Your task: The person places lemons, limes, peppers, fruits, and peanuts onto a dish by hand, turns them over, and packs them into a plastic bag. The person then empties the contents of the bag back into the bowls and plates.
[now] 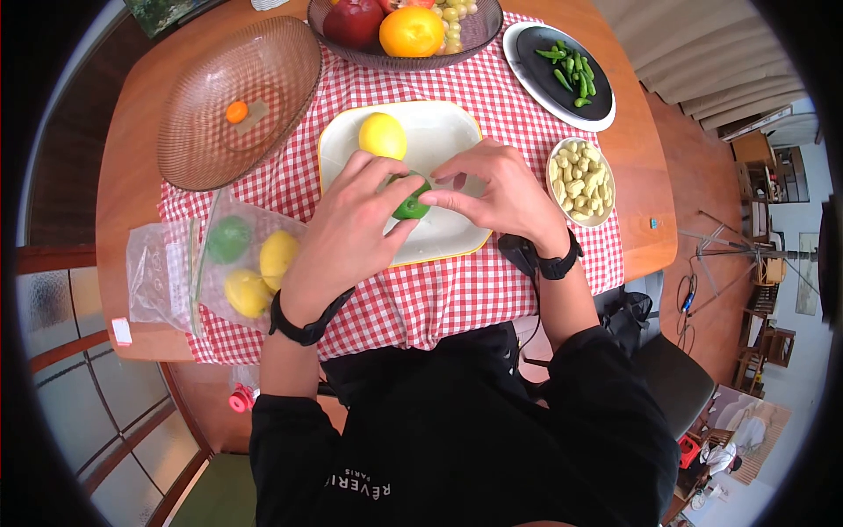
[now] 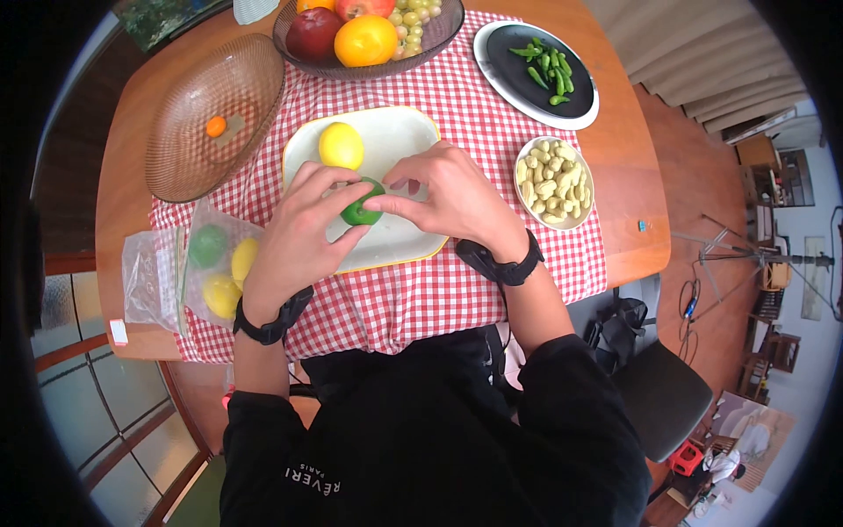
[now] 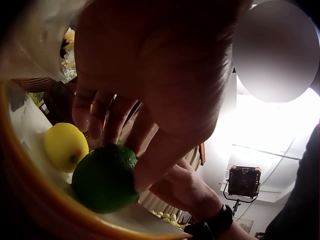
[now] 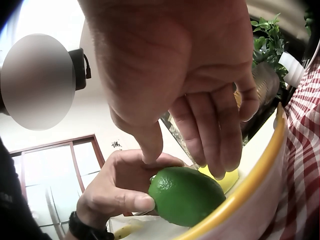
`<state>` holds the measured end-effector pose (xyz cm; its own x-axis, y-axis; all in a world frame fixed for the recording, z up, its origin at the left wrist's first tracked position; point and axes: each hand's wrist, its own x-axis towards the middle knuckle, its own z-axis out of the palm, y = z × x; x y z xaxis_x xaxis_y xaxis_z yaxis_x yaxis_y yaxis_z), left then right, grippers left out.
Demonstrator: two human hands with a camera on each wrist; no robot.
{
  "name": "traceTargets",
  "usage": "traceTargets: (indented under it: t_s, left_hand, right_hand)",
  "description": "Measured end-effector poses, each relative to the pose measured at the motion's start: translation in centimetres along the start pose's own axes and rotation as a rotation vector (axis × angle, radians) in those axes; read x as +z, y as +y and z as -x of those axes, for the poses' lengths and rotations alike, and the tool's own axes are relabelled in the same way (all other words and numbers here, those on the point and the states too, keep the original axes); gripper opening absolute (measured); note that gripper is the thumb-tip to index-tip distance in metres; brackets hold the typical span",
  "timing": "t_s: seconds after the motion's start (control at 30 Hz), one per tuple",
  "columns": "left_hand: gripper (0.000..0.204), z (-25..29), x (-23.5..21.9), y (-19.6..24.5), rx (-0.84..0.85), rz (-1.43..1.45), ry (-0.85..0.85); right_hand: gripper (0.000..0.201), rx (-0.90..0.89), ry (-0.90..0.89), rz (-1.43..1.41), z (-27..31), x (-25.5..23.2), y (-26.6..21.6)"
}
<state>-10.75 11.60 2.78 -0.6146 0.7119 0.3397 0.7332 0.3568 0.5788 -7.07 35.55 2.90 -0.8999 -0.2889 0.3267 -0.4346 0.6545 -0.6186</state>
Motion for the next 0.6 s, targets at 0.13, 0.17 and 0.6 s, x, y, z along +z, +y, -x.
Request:
traceTargets:
  t_s: [0.13,0.17,0.6]
  left_hand:
    - [0.048,0.1,0.7,0.3,-0.035,0.086,-0.013]
    - [0.048,0.1,0.9,0.2,-0.033,0.083,-0.012]
    - [0.051,0.0,0.5,0.1,-0.111,-0.08,-0.025]
  right_hand:
    - [0.039,0.034,-0.005,-0.012,0.0,0.5,-0.1]
    - [0.039,0.036,-0.021,0.034,0.0,0.6,-0.2]
    - [0.023,0.053,0.067,0.044,0.0,-0.9,0.5]
